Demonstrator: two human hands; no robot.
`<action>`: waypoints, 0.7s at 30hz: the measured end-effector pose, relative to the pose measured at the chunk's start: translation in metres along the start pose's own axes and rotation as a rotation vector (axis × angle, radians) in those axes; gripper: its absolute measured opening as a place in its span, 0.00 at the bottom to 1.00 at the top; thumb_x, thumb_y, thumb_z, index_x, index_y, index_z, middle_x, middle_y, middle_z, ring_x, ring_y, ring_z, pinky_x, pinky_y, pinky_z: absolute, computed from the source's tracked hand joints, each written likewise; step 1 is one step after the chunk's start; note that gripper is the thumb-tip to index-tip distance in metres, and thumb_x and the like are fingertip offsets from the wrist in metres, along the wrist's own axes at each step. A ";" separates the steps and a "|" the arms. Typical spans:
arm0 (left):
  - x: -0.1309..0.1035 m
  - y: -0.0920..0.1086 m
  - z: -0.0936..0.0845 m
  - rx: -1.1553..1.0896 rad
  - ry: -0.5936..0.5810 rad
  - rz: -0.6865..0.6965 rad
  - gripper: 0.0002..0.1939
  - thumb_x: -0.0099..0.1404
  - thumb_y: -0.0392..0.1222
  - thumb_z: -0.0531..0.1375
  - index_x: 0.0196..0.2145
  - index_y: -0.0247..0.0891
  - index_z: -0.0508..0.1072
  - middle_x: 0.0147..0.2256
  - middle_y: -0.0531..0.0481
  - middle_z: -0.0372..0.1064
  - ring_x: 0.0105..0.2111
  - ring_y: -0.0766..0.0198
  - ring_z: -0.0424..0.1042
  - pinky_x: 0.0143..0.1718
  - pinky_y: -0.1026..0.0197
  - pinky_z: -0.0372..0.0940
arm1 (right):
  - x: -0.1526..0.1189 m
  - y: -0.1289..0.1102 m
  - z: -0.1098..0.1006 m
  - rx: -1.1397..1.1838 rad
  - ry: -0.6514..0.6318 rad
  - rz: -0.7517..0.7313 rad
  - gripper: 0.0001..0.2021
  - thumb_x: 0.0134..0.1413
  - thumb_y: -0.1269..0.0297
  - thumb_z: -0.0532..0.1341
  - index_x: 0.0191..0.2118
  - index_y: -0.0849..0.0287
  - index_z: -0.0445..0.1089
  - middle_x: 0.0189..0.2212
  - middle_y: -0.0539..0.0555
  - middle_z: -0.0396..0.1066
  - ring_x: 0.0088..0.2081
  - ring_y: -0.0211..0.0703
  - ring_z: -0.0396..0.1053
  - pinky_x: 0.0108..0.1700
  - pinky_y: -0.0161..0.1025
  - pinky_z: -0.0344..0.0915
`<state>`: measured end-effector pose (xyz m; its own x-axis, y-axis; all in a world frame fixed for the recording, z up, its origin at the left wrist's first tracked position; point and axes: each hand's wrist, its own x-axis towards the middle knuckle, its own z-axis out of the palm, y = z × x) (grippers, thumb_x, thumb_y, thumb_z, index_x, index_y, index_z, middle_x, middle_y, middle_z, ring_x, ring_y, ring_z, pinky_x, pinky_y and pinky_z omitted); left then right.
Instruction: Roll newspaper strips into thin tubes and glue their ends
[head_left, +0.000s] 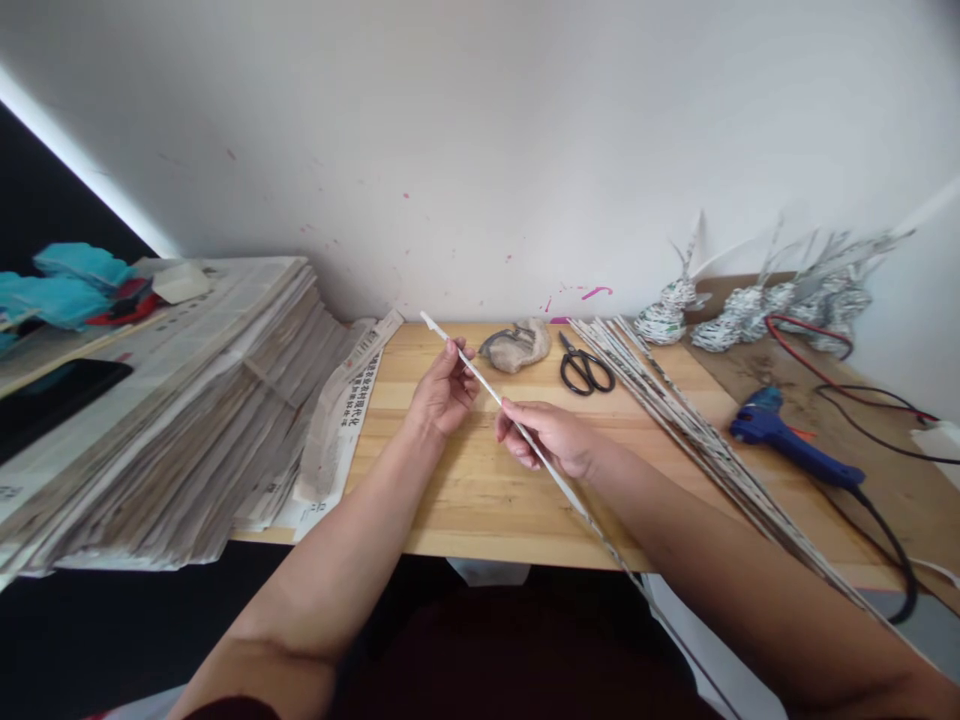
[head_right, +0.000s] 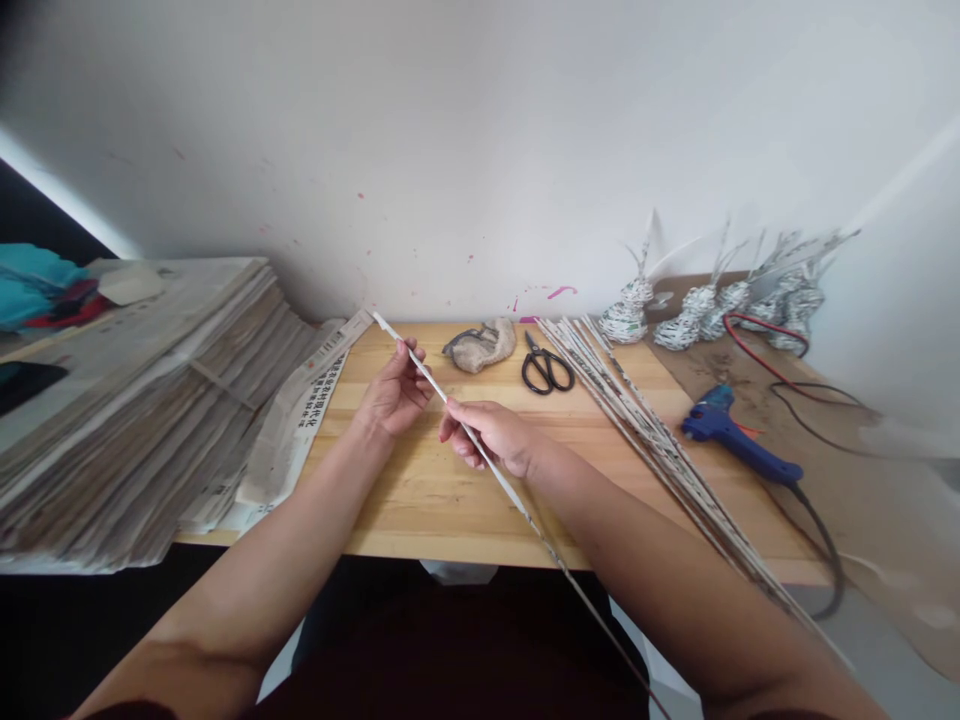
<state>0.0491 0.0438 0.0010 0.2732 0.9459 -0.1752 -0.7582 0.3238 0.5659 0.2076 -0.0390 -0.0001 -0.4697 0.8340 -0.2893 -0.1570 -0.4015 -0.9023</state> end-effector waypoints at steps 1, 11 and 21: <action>0.000 0.000 0.000 0.000 -0.002 0.001 0.09 0.58 0.42 0.68 0.35 0.37 0.75 0.27 0.55 0.72 0.20 0.76 0.65 0.18 0.73 0.58 | 0.000 0.000 0.000 -0.034 0.044 -0.006 0.22 0.59 0.45 0.56 0.29 0.61 0.68 0.15 0.46 0.60 0.15 0.30 0.55 0.17 0.30 0.51; -0.006 -0.005 0.004 0.107 -0.029 -0.031 0.13 0.52 0.42 0.71 0.32 0.35 0.75 0.25 0.55 0.70 0.19 0.76 0.64 0.18 0.74 0.58 | 0.000 -0.002 0.000 -0.126 0.141 -0.039 0.19 0.57 0.47 0.60 0.30 0.61 0.68 0.19 0.47 0.65 0.18 0.31 0.61 0.22 0.31 0.57; -0.008 -0.003 0.006 0.125 -0.061 0.001 0.11 0.57 0.40 0.68 0.38 0.34 0.77 0.28 0.52 0.72 0.22 0.75 0.67 0.20 0.74 0.61 | -0.001 0.001 -0.001 -0.043 0.003 -0.010 0.20 0.55 0.45 0.60 0.31 0.61 0.67 0.18 0.47 0.66 0.18 0.33 0.63 0.20 0.31 0.56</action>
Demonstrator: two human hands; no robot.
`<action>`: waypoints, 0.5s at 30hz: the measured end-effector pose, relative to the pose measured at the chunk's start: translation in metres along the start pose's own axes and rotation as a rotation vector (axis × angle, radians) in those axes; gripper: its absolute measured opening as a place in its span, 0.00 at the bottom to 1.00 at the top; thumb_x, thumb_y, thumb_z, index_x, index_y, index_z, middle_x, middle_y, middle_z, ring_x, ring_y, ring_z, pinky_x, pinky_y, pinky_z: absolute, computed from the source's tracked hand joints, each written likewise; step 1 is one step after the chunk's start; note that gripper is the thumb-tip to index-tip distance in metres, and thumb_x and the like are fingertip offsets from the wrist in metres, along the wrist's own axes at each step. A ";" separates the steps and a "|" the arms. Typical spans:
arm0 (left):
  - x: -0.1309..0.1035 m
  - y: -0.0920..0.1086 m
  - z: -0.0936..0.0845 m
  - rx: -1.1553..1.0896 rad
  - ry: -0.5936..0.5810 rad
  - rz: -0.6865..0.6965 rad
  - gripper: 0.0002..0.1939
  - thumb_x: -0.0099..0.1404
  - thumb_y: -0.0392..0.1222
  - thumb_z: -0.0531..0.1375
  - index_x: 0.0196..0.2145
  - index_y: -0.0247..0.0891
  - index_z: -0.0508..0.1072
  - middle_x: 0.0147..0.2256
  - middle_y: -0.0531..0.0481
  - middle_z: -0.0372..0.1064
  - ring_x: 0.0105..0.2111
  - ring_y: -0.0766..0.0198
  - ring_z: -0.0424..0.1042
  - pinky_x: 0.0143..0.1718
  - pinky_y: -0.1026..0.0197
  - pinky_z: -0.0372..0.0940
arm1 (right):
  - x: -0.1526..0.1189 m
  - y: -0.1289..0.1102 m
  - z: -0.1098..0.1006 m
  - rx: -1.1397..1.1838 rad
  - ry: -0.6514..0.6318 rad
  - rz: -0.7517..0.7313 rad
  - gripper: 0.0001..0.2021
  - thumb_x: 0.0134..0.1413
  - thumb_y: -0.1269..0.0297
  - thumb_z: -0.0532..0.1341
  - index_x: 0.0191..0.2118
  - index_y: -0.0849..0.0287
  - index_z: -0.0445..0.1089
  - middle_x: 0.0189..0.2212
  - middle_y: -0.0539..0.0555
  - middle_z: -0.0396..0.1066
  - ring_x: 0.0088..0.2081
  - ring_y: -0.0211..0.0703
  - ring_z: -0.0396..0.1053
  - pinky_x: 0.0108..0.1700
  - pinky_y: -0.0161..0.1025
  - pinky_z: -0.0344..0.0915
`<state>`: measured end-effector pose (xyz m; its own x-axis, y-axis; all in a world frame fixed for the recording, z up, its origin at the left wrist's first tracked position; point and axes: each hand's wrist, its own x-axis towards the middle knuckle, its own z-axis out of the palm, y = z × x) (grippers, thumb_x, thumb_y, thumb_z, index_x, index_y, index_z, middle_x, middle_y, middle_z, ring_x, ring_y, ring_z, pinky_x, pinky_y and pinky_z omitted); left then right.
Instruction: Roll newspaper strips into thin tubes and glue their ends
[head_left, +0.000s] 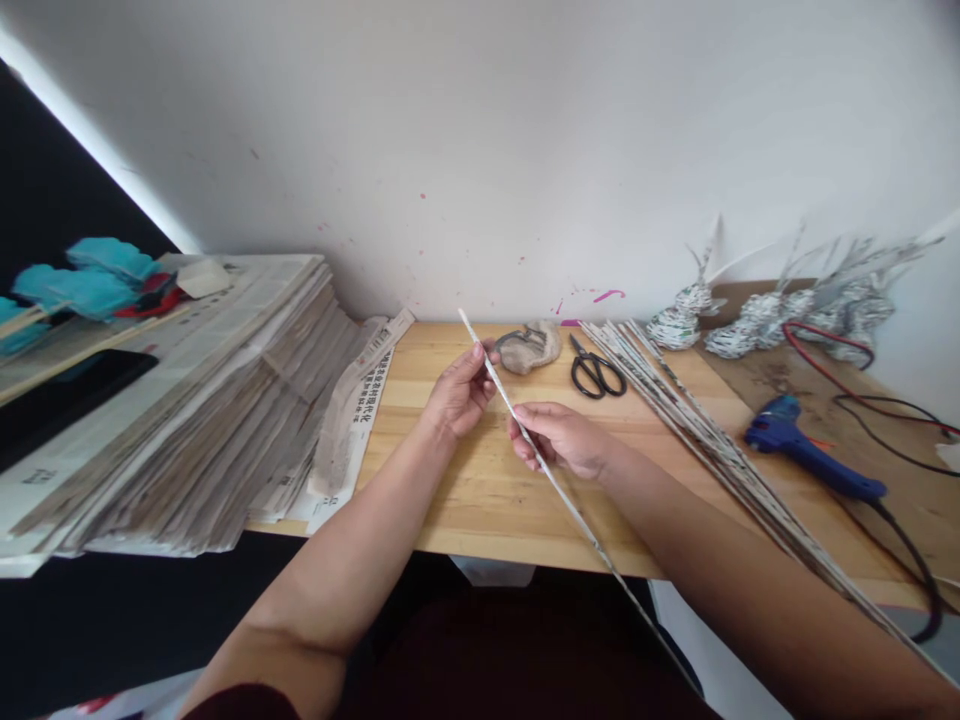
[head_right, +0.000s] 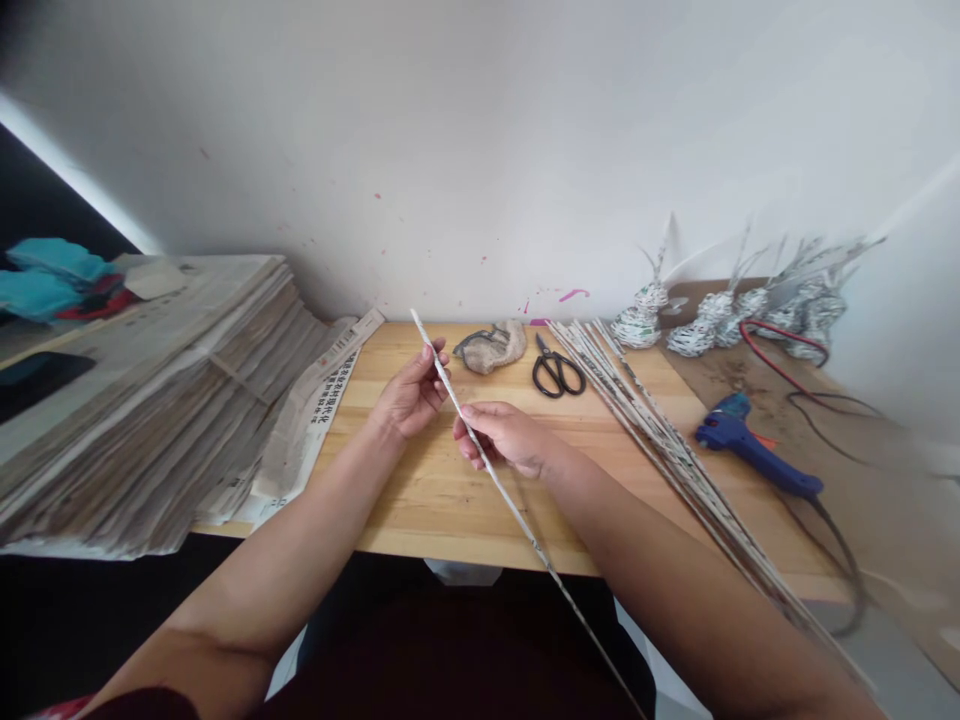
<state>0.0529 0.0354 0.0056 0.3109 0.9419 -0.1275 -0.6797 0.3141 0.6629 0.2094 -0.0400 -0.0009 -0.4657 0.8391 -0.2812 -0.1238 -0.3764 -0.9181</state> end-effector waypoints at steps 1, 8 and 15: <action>0.000 0.000 -0.001 0.010 -0.010 -0.001 0.12 0.57 0.40 0.69 0.39 0.34 0.77 0.28 0.52 0.72 0.22 0.76 0.66 0.20 0.74 0.61 | 0.000 0.000 0.001 -0.020 0.016 -0.013 0.20 0.55 0.44 0.60 0.32 0.61 0.67 0.19 0.48 0.66 0.18 0.33 0.63 0.21 0.31 0.56; -0.002 -0.003 -0.001 0.090 -0.032 0.012 0.17 0.55 0.38 0.69 0.44 0.36 0.76 0.30 0.51 0.74 0.23 0.75 0.69 0.20 0.75 0.62 | 0.002 0.001 0.005 -0.075 0.076 -0.098 0.20 0.55 0.44 0.60 0.32 0.60 0.67 0.19 0.47 0.66 0.18 0.33 0.63 0.21 0.32 0.56; -0.004 -0.002 0.004 0.063 -0.027 0.018 0.23 0.59 0.30 0.65 0.52 0.40 0.73 0.32 0.51 0.74 0.29 0.71 0.75 0.24 0.75 0.68 | -0.003 -0.012 -0.013 -0.713 0.420 -0.288 0.23 0.61 0.44 0.52 0.30 0.59 0.71 0.22 0.53 0.69 0.23 0.38 0.65 0.27 0.36 0.58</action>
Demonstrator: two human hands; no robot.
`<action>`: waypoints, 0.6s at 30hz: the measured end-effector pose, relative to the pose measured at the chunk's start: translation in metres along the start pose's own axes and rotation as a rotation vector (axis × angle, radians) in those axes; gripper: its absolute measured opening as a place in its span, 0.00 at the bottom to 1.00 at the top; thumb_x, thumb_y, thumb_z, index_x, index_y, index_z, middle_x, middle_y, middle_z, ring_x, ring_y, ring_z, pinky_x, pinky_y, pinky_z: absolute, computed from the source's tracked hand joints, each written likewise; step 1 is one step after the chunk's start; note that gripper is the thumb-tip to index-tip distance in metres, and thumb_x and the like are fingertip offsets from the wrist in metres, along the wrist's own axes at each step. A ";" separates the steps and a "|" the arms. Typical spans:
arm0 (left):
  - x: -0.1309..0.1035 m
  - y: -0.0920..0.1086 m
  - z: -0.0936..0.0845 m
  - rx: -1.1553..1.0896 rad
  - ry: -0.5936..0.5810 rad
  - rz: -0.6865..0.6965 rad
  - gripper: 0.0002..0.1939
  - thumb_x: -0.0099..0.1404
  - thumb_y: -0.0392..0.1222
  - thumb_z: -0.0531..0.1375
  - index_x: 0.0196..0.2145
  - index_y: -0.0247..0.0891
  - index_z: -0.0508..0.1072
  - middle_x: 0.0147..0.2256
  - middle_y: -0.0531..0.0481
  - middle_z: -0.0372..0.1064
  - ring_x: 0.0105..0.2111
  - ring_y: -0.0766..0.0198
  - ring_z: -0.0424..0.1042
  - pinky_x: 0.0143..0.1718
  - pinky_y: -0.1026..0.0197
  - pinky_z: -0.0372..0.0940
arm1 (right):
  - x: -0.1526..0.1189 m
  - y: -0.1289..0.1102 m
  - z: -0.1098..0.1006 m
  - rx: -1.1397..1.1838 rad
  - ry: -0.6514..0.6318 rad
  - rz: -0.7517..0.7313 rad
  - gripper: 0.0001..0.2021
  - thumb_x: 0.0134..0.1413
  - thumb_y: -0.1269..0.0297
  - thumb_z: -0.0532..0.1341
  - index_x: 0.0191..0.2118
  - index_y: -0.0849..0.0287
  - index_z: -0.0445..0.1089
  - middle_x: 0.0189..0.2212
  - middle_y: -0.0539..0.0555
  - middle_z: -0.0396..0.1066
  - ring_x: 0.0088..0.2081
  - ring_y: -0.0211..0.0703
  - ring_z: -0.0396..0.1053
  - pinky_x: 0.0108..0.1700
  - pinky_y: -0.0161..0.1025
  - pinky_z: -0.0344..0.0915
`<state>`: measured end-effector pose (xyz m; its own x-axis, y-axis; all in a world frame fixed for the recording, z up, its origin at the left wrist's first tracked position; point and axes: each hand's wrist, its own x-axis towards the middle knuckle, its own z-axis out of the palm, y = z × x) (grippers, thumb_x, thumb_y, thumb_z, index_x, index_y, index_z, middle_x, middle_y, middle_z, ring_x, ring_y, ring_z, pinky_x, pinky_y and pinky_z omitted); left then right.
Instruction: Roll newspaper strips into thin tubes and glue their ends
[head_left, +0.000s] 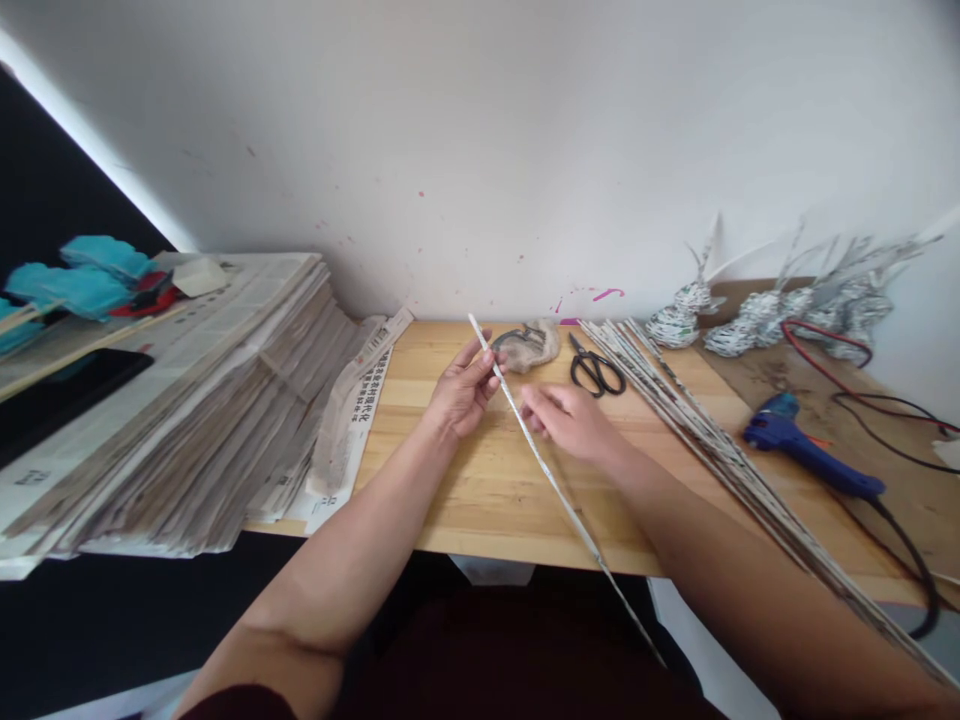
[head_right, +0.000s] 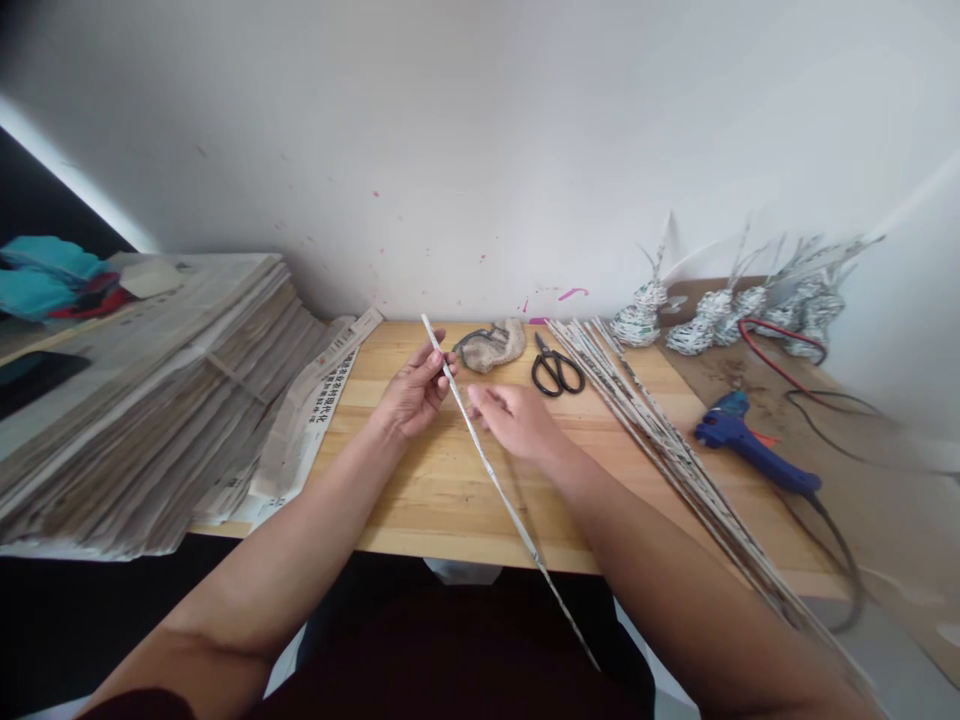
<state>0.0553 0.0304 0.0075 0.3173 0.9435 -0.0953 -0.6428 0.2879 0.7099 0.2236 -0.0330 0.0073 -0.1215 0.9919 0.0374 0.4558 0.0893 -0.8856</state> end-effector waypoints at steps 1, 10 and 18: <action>0.000 0.000 0.001 -0.003 -0.003 -0.010 0.23 0.59 0.30 0.65 0.53 0.41 0.73 0.31 0.51 0.74 0.28 0.71 0.75 0.24 0.75 0.68 | 0.003 0.003 -0.007 -0.177 0.134 -0.054 0.22 0.61 0.46 0.53 0.29 0.59 0.72 0.22 0.53 0.69 0.25 0.39 0.65 0.29 0.37 0.57; -0.005 -0.004 0.003 0.067 -0.086 -0.038 0.26 0.56 0.32 0.68 0.53 0.43 0.73 0.29 0.53 0.72 0.25 0.73 0.72 0.22 0.76 0.64 | 0.019 0.023 -0.031 -0.426 0.366 -0.021 0.11 0.57 0.57 0.59 0.29 0.58 0.71 0.27 0.53 0.75 0.28 0.41 0.67 0.33 0.37 0.57; -0.006 -0.008 0.002 0.081 -0.113 -0.045 0.31 0.50 0.33 0.71 0.53 0.43 0.73 0.29 0.53 0.72 0.25 0.71 0.71 0.19 0.73 0.60 | 0.011 0.013 -0.011 0.132 0.030 -0.031 0.21 0.55 0.44 0.60 0.29 0.60 0.71 0.26 0.53 0.72 0.26 0.36 0.67 0.31 0.35 0.62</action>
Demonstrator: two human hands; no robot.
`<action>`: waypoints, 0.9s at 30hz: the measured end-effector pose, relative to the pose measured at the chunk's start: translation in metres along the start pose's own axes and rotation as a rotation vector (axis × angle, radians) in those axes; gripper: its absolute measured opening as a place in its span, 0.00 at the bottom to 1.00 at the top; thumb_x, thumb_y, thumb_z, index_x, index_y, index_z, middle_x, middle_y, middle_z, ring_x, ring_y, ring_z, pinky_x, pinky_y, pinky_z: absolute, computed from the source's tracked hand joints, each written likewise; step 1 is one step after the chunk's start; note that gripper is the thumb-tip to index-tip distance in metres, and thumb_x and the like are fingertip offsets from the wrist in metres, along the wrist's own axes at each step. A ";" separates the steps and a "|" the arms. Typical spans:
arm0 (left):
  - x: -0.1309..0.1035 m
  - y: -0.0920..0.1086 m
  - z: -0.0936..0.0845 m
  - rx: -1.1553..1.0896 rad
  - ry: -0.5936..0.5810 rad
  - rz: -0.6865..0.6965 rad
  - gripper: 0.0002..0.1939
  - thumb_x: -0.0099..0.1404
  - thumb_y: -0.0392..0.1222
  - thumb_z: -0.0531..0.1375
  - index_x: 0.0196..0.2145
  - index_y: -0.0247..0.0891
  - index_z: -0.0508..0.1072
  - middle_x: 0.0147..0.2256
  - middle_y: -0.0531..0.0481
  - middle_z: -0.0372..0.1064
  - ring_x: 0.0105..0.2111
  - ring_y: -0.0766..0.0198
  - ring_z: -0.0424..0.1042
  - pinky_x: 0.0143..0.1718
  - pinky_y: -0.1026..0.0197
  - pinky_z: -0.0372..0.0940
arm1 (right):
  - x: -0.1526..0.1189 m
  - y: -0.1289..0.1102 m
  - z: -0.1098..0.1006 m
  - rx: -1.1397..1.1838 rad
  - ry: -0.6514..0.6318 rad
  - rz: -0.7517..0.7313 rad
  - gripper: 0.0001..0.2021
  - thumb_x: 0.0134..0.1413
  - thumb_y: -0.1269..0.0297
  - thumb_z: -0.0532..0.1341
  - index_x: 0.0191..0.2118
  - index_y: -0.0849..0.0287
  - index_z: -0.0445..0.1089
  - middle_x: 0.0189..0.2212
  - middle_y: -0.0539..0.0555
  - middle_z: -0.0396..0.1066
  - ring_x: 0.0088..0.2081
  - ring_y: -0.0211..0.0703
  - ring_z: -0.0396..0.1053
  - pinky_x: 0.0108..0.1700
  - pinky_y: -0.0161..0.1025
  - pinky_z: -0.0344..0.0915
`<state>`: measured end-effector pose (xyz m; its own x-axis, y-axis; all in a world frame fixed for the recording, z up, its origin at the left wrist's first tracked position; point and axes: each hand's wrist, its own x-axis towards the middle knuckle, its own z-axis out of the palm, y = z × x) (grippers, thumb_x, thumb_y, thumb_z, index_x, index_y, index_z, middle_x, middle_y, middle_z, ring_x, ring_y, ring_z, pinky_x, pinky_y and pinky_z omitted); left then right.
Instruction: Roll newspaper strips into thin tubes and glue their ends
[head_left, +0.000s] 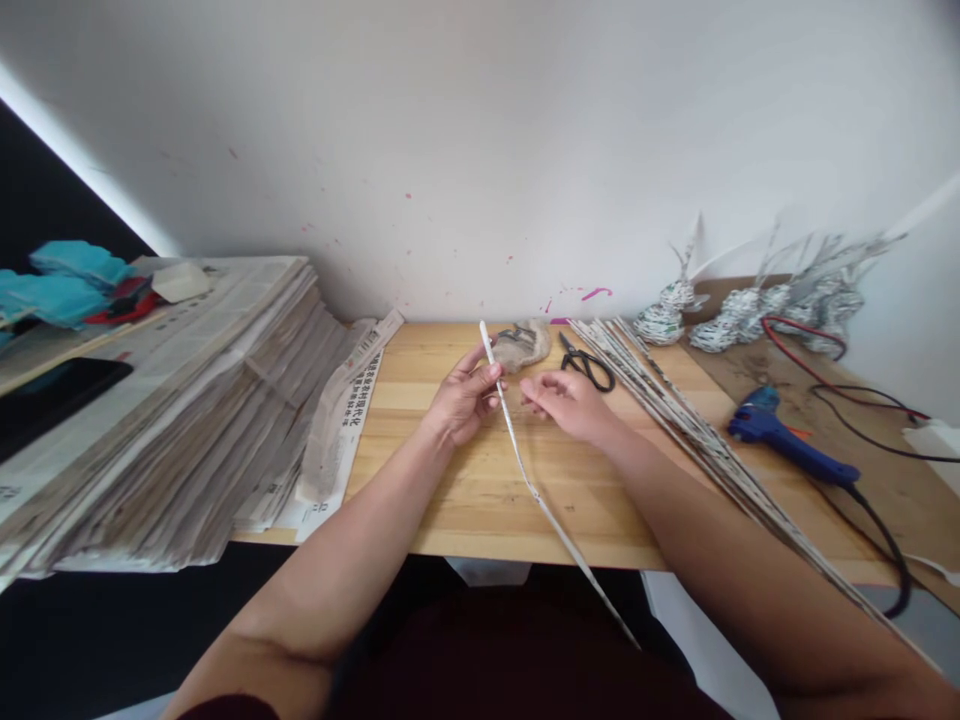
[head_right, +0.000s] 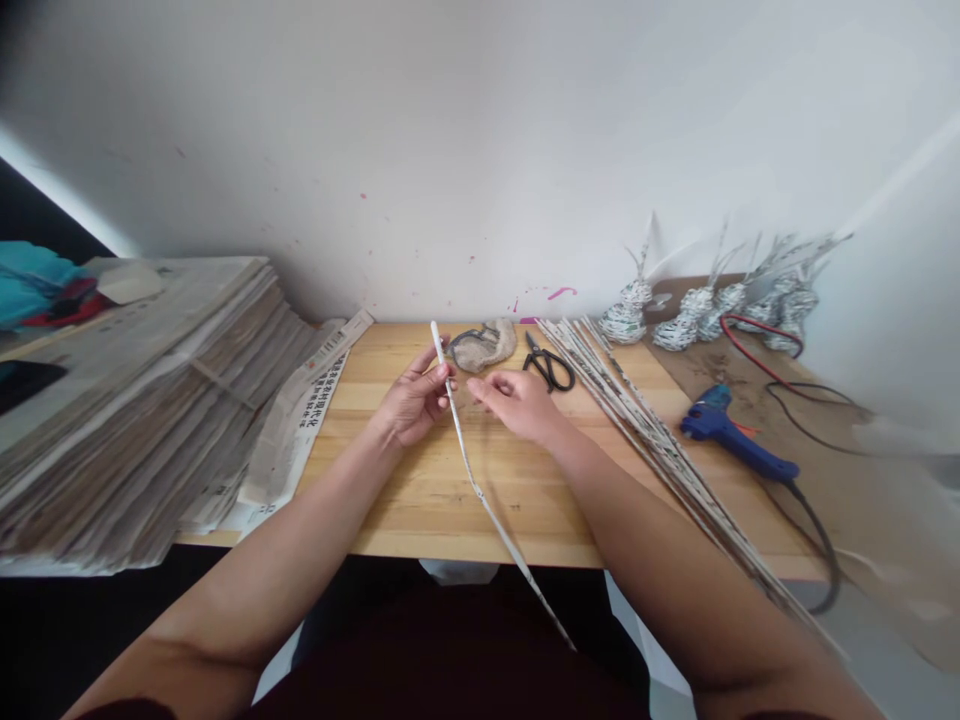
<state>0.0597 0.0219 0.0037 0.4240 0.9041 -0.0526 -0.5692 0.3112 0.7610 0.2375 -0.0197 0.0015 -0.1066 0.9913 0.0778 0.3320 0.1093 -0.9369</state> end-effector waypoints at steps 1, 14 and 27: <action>0.000 -0.001 0.000 -0.002 0.005 -0.003 0.31 0.50 0.33 0.71 0.53 0.43 0.72 0.29 0.54 0.72 0.25 0.71 0.71 0.19 0.73 0.60 | -0.002 -0.003 0.004 0.053 -0.065 0.019 0.21 0.54 0.44 0.61 0.29 0.61 0.70 0.26 0.52 0.71 0.25 0.35 0.66 0.29 0.34 0.61; 0.002 -0.001 -0.002 -0.063 0.081 -0.020 0.19 0.53 0.37 0.70 0.43 0.41 0.75 0.29 0.55 0.71 0.23 0.73 0.68 0.18 0.73 0.57 | -0.010 -0.007 0.024 0.658 -0.344 0.351 0.17 0.52 0.50 0.64 0.30 0.61 0.68 0.21 0.49 0.67 0.19 0.31 0.63 0.16 0.29 0.47; 0.013 0.004 -0.009 -0.189 0.247 0.035 0.08 0.64 0.35 0.62 0.43 0.34 0.75 0.27 0.52 0.72 0.23 0.75 0.70 0.21 0.75 0.64 | -0.029 -0.026 0.011 0.407 -0.416 0.380 0.16 0.58 0.51 0.61 0.31 0.61 0.68 0.20 0.49 0.68 0.19 0.34 0.68 0.14 0.27 0.55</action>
<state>0.0565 0.0380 -0.0001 0.2312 0.9519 -0.2013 -0.7111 0.3065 0.6327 0.2215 -0.0522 0.0201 -0.4300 0.8356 -0.3419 0.0486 -0.3568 -0.9329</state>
